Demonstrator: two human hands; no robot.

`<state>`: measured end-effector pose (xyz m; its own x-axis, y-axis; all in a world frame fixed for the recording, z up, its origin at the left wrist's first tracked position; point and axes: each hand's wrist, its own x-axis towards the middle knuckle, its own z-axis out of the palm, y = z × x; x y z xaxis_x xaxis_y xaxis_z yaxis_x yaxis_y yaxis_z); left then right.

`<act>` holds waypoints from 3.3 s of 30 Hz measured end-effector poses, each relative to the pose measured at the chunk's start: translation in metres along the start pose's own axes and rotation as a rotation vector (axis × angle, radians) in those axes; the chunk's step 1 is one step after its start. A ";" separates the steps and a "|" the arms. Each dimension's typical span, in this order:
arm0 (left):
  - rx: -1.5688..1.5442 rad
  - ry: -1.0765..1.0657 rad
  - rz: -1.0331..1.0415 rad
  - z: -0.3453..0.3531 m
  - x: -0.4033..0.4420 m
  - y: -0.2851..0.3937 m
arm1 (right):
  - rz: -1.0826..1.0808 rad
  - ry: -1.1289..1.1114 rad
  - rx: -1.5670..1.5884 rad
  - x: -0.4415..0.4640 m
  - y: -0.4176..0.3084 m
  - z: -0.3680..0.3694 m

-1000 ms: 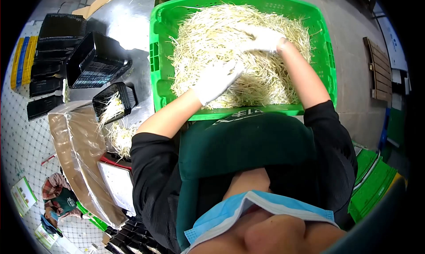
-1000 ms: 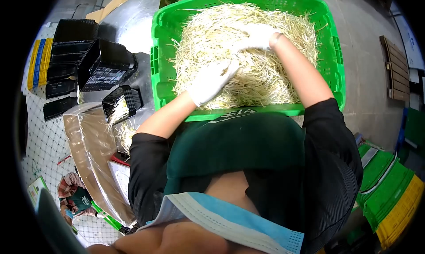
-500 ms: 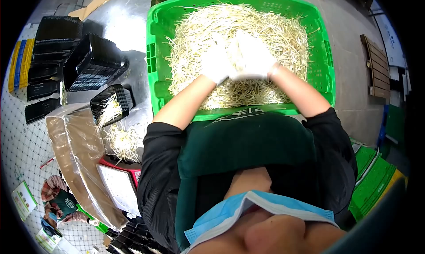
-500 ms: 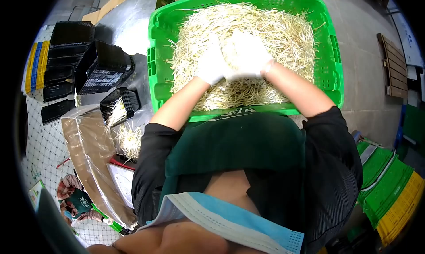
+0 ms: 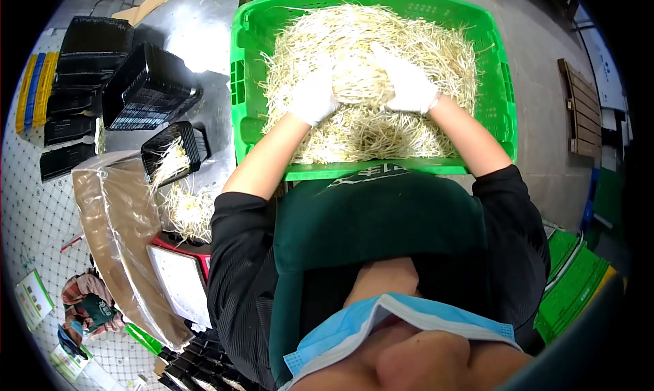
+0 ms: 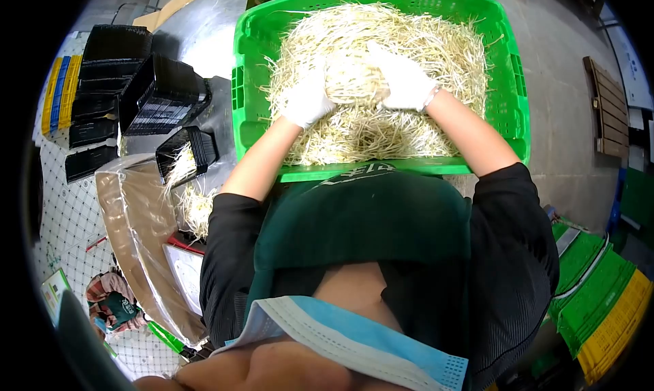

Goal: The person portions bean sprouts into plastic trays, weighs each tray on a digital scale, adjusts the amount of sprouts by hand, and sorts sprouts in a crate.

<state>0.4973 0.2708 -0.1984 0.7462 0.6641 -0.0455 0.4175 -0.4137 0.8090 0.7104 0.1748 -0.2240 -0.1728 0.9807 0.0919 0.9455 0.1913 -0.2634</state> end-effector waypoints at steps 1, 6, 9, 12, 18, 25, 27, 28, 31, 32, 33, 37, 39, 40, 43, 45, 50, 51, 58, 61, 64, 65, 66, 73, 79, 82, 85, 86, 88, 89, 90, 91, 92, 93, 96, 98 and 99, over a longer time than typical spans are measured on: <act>0.176 0.080 0.182 0.005 -0.001 -0.009 | -0.064 0.062 -0.104 0.002 0.000 0.002; 0.408 0.054 0.219 0.004 0.002 -0.008 | 0.036 -0.217 -0.090 0.009 -0.006 -0.020; 0.256 -0.018 0.203 -0.010 0.010 -0.002 | 0.011 -0.063 0.046 0.013 -0.002 -0.033; 0.454 0.162 0.321 -0.023 -0.011 0.014 | 0.016 -0.099 -0.035 -0.001 -0.018 -0.072; 0.541 0.014 0.147 -0.055 -0.055 -0.017 | 0.088 -0.078 -0.168 -0.005 0.027 -0.105; 0.755 0.030 0.343 0.002 -0.017 -0.005 | 0.226 -0.282 -0.012 0.054 0.012 -0.041; 0.800 0.048 0.200 -0.008 -0.029 -0.011 | 0.290 -0.550 0.472 0.061 0.021 -0.059; 0.799 0.050 0.190 -0.012 -0.027 -0.006 | 0.318 -0.643 0.632 0.067 0.023 -0.059; 0.630 -0.048 -0.017 -0.007 -0.022 -0.009 | 0.464 -0.383 1.094 0.081 -0.031 -0.063; 0.640 -0.038 -0.012 -0.003 -0.014 -0.011 | 0.400 -0.438 0.807 0.087 -0.032 -0.032; 0.576 -0.010 -0.066 0.002 -0.008 -0.011 | 0.332 -0.487 0.520 0.092 -0.035 -0.001; 0.629 -0.078 -0.228 -0.019 -0.015 0.004 | 0.262 -0.143 -0.327 0.052 -0.082 -0.004; 0.648 -0.103 -0.224 -0.046 -0.038 0.008 | 0.317 -0.282 -0.273 0.061 -0.078 -0.020; 0.629 0.129 0.062 -0.061 -0.067 0.004 | 0.382 -0.493 -0.153 0.069 -0.072 -0.028; 0.144 0.402 -0.230 -0.147 -0.131 -0.018 | 0.164 -0.259 -0.251 0.062 -0.022 -0.003; 0.486 0.861 -0.222 -0.216 -0.188 -0.094 | 0.133 -0.124 -0.158 0.056 -0.004 0.009; 0.518 0.803 -0.566 -0.283 -0.301 -0.261 | 0.447 -0.511 0.108 0.072 -0.063 -0.030; 0.370 0.884 -0.657 -0.276 -0.297 -0.254 | 0.416 -0.434 0.151 0.066 -0.043 -0.021; 0.707 0.732 -1.018 -0.287 -0.263 -0.201 | 0.558 -0.585 0.043 0.072 -0.064 -0.038; 0.950 0.620 -0.980 -0.314 -0.267 -0.217 | 0.262 -0.247 0.203 0.053 -0.017 -0.006; 0.105 0.805 -0.733 -0.340 -0.289 -0.237 | 0.277 -0.186 0.630 0.040 0.023 -0.019; -0.261 0.992 -0.596 -0.320 -0.279 -0.193 | 0.300 -0.174 0.621 0.035 0.033 -0.028; -0.312 0.962 -0.599 -0.326 -0.289 -0.180 | 0.351 -0.186 0.919 0.034 0.039 -0.041; -1.196 1.242 -0.301 -0.302 -0.338 -0.133 | 0.307 -0.166 0.414 0.047 -0.029 -0.089; -1.376 0.579 -0.323 -0.176 -0.184 -0.016 | 0.196 -0.095 -0.114 0.047 -0.001 -0.012; -1.292 0.512 -0.485 -0.105 -0.101 -0.024 | 0.334 -0.511 -0.014 0.053 -0.011 -0.037; -1.363 0.459 -0.367 -0.095 -0.087 -0.035 | 0.224 -0.403 0.078 0.046 0.006 -0.035; -1.308 0.567 -0.334 -0.094 -0.097 -0.021 | 0.224 -0.399 0.077 0.041 0.020 -0.032; -1.370 0.407 -0.246 -0.107 -0.112 -0.004 | 0.142 -0.240 0.940 0.032 0.040 -0.037; -1.389 0.395 -0.263 -0.105 -0.112 -0.004 | 0.350 -0.281 1.269 0.023 0.041 -0.053; -1.409 0.388 -0.279 -0.101 -0.114 -0.008 | 0.346 -0.283 1.264 0.020 0.035 -0.072; -1.463 0.353 -0.334 -0.094 -0.109 -0.023 | 0.278 -0.197 1.105 0.019 0.029 -0.086; -1.416 0.330 -0.396 -0.085 -0.106 -0.037 | 0.207 -0.112 0.946 0.019 0.028 -0.092; -1.398 0.349 -0.378 -0.075 -0.095 -0.033 | 0.051 -0.010 0.748 0.022 0.036 -0.091; -1.122 0.312 -0.270 -0.061 -0.070 0.021 | -0.188 0.069 0.093 0.030 -0.002 -0.144; -0.723 0.518 -0.245 -0.043 -0.057 0.026 | -0.250 -0.027 -0.225 0.044 -0.036 -0.151; -0.645 0.503 -0.242 -0.042 -0.061 0.056 | -0.325 -0.011 -0.281 0.053 -0.051 -0.145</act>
<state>0.4535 0.2337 -0.1258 0.2916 0.9492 -0.1183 0.0454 0.1098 0.9929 0.6935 0.2111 -0.0661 -0.4758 0.8719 0.1160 0.8795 0.4733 0.0492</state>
